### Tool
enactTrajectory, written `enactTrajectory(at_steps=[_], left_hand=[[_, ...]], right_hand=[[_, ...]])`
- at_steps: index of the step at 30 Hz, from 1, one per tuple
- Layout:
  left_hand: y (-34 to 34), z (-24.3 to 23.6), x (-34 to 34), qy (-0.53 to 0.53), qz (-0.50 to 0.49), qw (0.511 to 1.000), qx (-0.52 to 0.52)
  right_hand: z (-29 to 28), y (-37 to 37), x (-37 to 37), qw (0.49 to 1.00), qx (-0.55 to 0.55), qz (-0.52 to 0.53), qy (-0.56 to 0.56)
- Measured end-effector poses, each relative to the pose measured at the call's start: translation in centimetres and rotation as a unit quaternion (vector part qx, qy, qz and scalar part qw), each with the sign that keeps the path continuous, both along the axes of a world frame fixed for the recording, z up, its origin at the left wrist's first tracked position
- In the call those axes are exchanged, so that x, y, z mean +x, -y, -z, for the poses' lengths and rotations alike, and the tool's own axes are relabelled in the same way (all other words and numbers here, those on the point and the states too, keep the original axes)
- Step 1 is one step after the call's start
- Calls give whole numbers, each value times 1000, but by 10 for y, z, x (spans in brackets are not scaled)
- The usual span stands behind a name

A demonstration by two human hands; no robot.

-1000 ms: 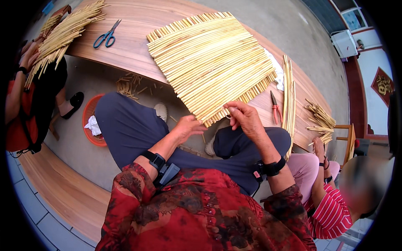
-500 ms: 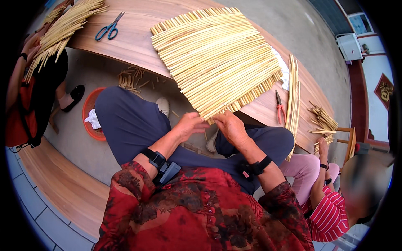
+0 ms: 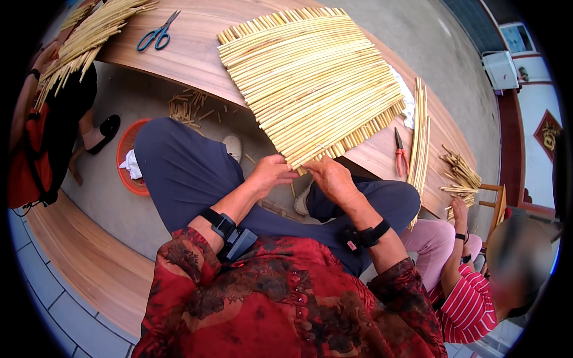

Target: The person weaves a flat mat using thin bamboo strips and a thin binding wire. They align the strips, thread the wire through the ends to secure them, and use pliers to tighten the wire and cut off the excess. The person works on the mat while seated at a table in an outdoor courtyard.

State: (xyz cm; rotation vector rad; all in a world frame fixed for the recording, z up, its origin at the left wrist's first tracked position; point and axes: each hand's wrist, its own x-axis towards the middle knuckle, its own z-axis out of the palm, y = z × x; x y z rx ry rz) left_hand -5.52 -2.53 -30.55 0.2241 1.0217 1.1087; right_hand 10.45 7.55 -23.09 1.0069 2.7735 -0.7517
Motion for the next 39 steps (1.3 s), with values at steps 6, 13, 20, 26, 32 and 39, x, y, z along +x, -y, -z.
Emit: enactTrajectory(at_steps=[6,13,20,26,32,39], left_hand=[[-1,-3,0,-3,-3,1000,-8],[-1,-1,1,-11,-9,1000,-7],[-1,-5,-3,-47,-36,998,-38],[-1,-4,-4,-43,-47,997,-33],[0,-3,-3,-43,-52,997,-28],[-2,-2,-4,-46,-40,998,-25]], right_hand=[[1,-2,1,1000,-6,-3,8],[2,-4,-1,1000,-10,-8,-7],[-1,-10,-8,999,7,-51,3],[-9,-8,-13,998,-3,-31,59],[-8,-8,-10,999,5,-39,21],[-3,-7,-4,999,-28,-10,-11]])
